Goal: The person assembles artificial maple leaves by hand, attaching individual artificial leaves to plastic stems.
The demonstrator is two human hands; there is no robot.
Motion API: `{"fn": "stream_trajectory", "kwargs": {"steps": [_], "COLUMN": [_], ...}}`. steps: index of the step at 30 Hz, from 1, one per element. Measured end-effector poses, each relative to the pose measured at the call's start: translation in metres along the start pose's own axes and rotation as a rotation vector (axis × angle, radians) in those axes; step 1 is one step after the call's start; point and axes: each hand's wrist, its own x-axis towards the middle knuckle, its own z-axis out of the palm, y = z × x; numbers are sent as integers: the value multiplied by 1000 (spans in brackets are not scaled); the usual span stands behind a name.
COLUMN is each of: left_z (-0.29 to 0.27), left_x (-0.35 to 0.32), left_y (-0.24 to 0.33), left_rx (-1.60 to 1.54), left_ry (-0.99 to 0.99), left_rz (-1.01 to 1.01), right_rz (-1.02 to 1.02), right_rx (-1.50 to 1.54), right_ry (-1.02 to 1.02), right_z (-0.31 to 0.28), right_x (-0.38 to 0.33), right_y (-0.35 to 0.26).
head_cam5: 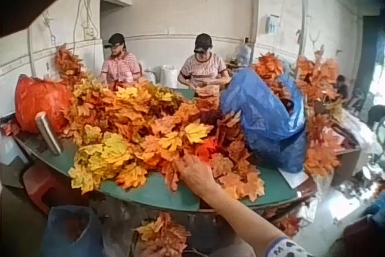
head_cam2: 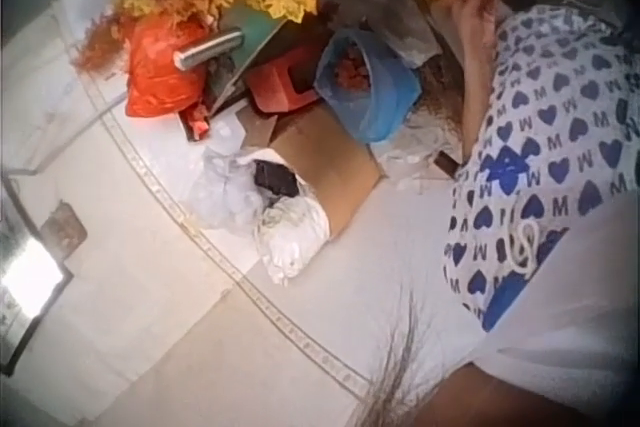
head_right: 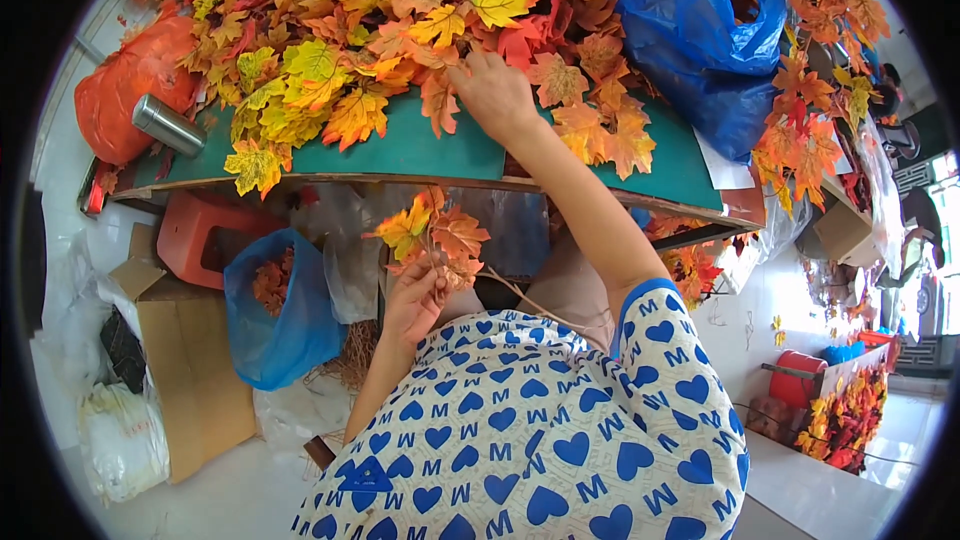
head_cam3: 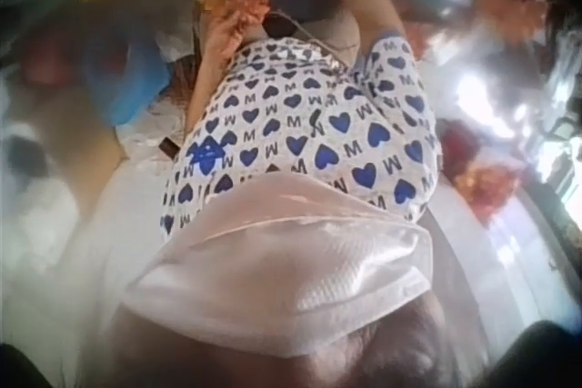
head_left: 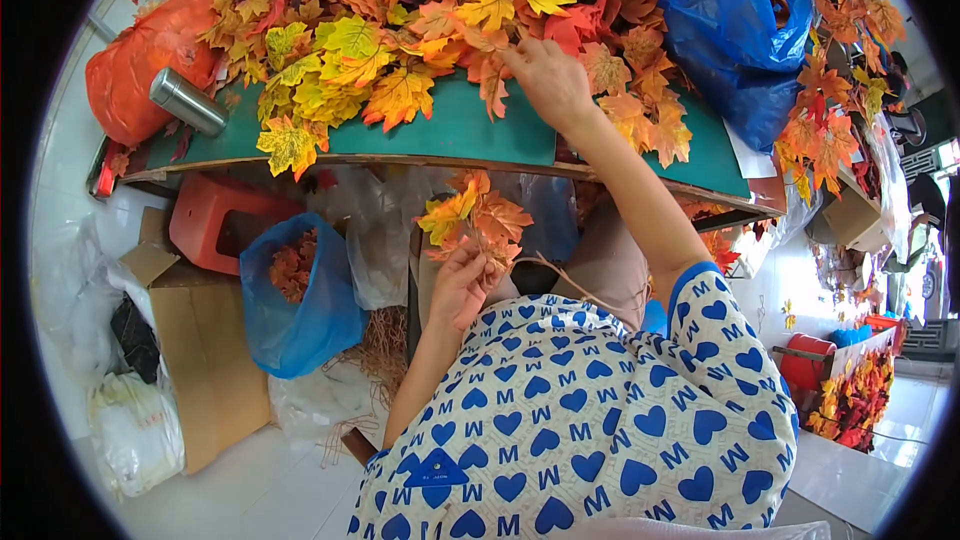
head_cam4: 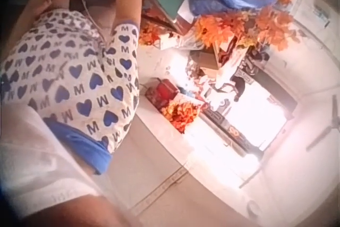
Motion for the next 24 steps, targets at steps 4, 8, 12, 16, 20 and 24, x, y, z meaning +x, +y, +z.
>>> {"fn": "stream_trajectory", "kwargs": {"steps": [4, 8, 12, 16, 20, 24], "left_z": [20, 10, -3, 2, 16, 21], "left_x": [1, -3, -7, -1, 14, 14], "left_y": [6, -1, -3, -1, -1, -4], "left_rx": [25, 13, -26, -88, -115, -108], "left_ry": [-28, -40, -64, -102, -193, -135], "left_rz": [-26, -34, 1, 23, 68, 107], "right_rz": [-28, -160, 80, 616, 714, 497], "right_rx": [154, 427, 384, 516, 406, 464], "right_ry": [114, 191, 385, 458, 195, 196], "right_z": [-8, -21, -45, -51, -70, -76], "right_x": [-9, -29, -70, -99, -116, -127], "right_y": [10, 11, 47, 118, 139, 123]}}
